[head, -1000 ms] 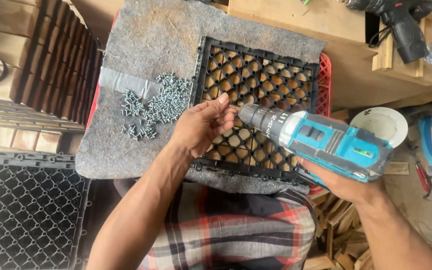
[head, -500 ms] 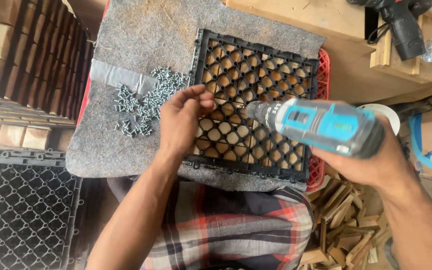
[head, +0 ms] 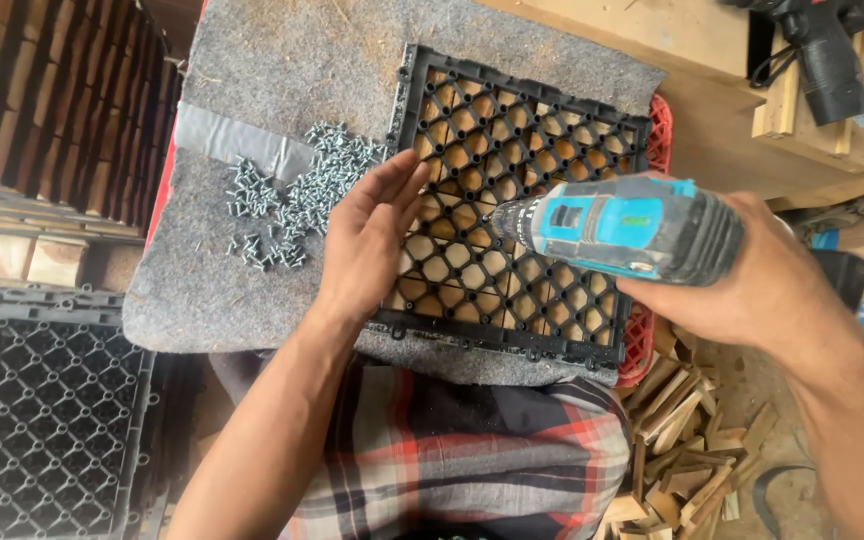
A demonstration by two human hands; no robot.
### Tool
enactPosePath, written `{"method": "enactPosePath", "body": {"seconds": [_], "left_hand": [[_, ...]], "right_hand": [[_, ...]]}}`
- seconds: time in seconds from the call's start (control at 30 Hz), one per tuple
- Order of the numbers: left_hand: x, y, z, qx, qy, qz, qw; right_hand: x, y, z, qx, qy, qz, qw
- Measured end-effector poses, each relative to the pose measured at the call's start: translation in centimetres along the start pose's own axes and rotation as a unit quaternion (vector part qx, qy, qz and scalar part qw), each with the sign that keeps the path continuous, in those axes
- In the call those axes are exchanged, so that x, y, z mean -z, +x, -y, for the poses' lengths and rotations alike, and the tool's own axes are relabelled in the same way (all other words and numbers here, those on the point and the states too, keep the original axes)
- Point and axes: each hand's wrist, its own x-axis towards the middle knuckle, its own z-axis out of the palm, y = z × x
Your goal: Assembling wooden floor tiles by using a power drill to fasten screws into a plastic grid base.
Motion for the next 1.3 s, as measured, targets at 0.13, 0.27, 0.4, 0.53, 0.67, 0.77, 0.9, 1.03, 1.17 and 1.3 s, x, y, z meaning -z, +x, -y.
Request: {"method": "enactPosePath", "body": {"seconds": [0.13,0.27,0.4,0.53,0.67,0.77,0.9,1.03,1.17,1.3], "left_hand": [[-0.3,0.6,0.7,0.010,0.056,0.002,0.998],[-1.0,-0.1,-0.3,0.047,0.046,-0.032,0.997],[-1.1,0.1,-0.9,0.084,0.059,-0.045,0.994],[-1.1,0.4,0.3,0.069,-0.030,-0.043,0.996],[-1.8,-0.1,1.2,0.033,0.116,-0.075,0.990],[-3.4,-1.0,0.2,0.024,0.134,-0.094,0.986],[-5.3,-1.8,-1.8,0.103,0.168,-0.078,0.977],[-5.4,2.0,2.9,0.118,-0.010,-0.010,0.993],[-8.1,2.0,3.8,0.149,-0.137,0.060,0.977],[-9.0,2.8,6.8,0.119,-0.111,0.047,0.986]], "right_hand": [[1.4,0.7,1.9,0.094,-0.095,0.013,0.991],[1.7,0.4,3.9,0.054,-0.145,-0.009,0.988],[1.8,1.0,3.9,0.060,-0.147,0.004,0.987],[2.3,0.5,5.6,0.039,-0.177,0.005,0.983],[1.7,-0.2,3.6,0.094,-0.172,0.013,0.981],[-0.1,0.0,-1.9,0.156,-0.026,-0.008,0.987],[-3.1,1.8,-10.1,0.425,0.121,-0.162,0.882],[-5.3,0.4,-13.6,0.353,0.319,-0.175,0.862],[-6.8,-0.6,-14.2,0.295,0.396,-0.181,0.851],[-8.6,-0.2,-16.3,0.289,0.330,-0.237,0.867]]}}
